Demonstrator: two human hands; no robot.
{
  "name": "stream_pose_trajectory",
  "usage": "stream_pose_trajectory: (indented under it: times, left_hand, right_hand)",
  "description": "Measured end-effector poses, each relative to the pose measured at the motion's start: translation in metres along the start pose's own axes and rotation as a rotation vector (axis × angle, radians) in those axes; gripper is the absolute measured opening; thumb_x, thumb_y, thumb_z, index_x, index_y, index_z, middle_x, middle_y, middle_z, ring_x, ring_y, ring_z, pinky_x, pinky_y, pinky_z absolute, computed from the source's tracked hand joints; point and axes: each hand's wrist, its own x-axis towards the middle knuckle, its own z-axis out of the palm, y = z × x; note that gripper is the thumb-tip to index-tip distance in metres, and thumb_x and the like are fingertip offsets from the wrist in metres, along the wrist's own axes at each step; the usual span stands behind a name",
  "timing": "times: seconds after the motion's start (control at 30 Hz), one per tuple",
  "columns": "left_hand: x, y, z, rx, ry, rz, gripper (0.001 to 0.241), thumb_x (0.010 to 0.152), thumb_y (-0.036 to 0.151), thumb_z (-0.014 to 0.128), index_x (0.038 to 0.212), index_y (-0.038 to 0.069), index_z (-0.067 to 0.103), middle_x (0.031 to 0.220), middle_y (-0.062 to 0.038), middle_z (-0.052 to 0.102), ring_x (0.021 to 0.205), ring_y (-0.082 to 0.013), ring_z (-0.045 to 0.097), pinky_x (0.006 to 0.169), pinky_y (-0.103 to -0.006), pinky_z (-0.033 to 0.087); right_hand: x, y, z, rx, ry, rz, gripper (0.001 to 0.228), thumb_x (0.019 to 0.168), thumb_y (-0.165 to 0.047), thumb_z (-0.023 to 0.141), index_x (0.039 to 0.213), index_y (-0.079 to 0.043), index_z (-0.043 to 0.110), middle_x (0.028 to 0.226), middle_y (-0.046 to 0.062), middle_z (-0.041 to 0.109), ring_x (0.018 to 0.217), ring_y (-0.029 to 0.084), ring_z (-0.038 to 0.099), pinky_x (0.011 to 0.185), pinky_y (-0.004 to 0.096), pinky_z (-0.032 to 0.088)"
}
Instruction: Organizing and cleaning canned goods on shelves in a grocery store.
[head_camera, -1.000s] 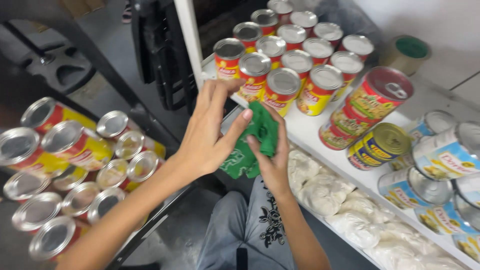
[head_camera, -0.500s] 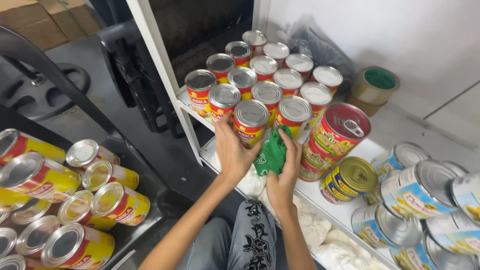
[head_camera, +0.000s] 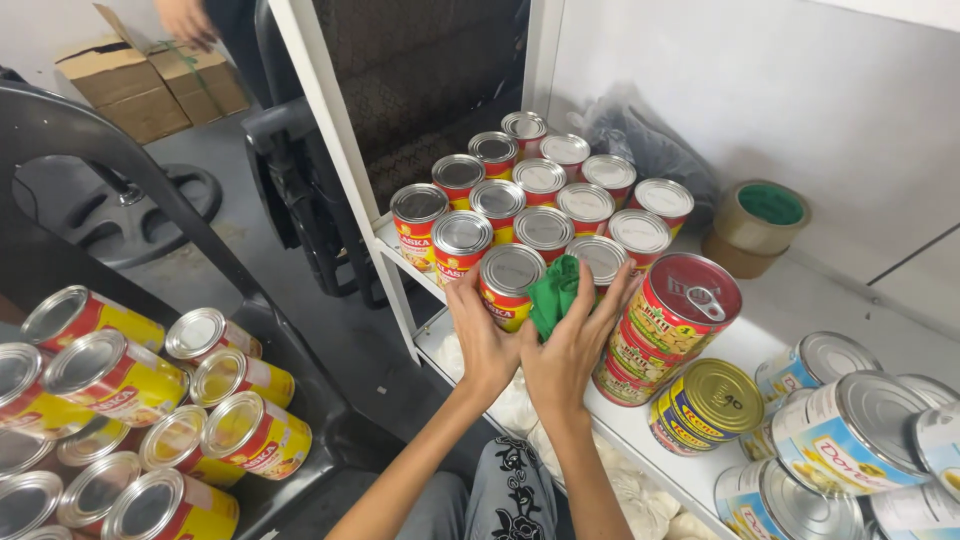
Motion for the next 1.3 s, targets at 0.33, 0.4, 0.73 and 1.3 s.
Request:
stream_pose_trajectory:
  times: [0.33,0.4,0.73,1.3]
  left_hand:
    - [-0.011,-0.005,-0.009,-0.11,0.107,0.018,0.093,0.061,0.0,0.088,0.14,-0.003,0.04,0.118,-0.023,0.043,0.112,-0.0485,0.051,0.099,-0.056,0.045]
    - [-0.013,-0.008,-0.011,-0.131,0.131,0.037,0.093,0.062,0.003,0.09,0.14,-0.003,0.04,0.119,-0.022,0.043,0.113,-0.0475,0.051,0.102,-0.0555,0.042]
    - [-0.017,0.024,-0.047,-0.147,0.198,0.131,0.095,0.067,0.018,0.096,0.141,-0.005,0.041,0.122,-0.022,0.044,0.119,-0.0471,0.05,0.108,-0.0562,0.038]
    - [-0.026,0.047,-0.059,-0.14,0.242,0.17,0.098,0.071,0.023,0.097,0.145,-0.004,0.038,0.125,-0.021,0.044,0.123,-0.0435,0.049,0.114,-0.0547,0.031]
  right_hand:
    - [-0.004,0.034,0.021,0.268,-0.006,0.267,0.112,0.065,-0.01,0.076,0.161,-0.003,0.018,0.164,0.038,0.005,0.153,0.057,0.009,0.125,0.064,0.011]
    - [0.004,0.031,0.019,0.311,-0.027,0.322,0.116,0.065,-0.008,0.078,0.161,-0.002,0.013,0.163,0.04,0.008,0.152,0.057,0.012,0.125,0.063,0.011]
    - [-0.001,0.06,0.041,0.343,0.033,0.418,0.143,0.055,-0.02,0.096,0.165,-0.008,0.005,0.162,0.036,0.017,0.152,0.054,0.02,0.127,0.059,0.014]
    - [0.0,0.041,0.029,0.395,0.053,0.368,0.109,0.062,-0.028,0.094,0.15,-0.004,0.035,0.143,0.032,0.045,0.139,0.053,0.042,0.12,0.058,0.031]
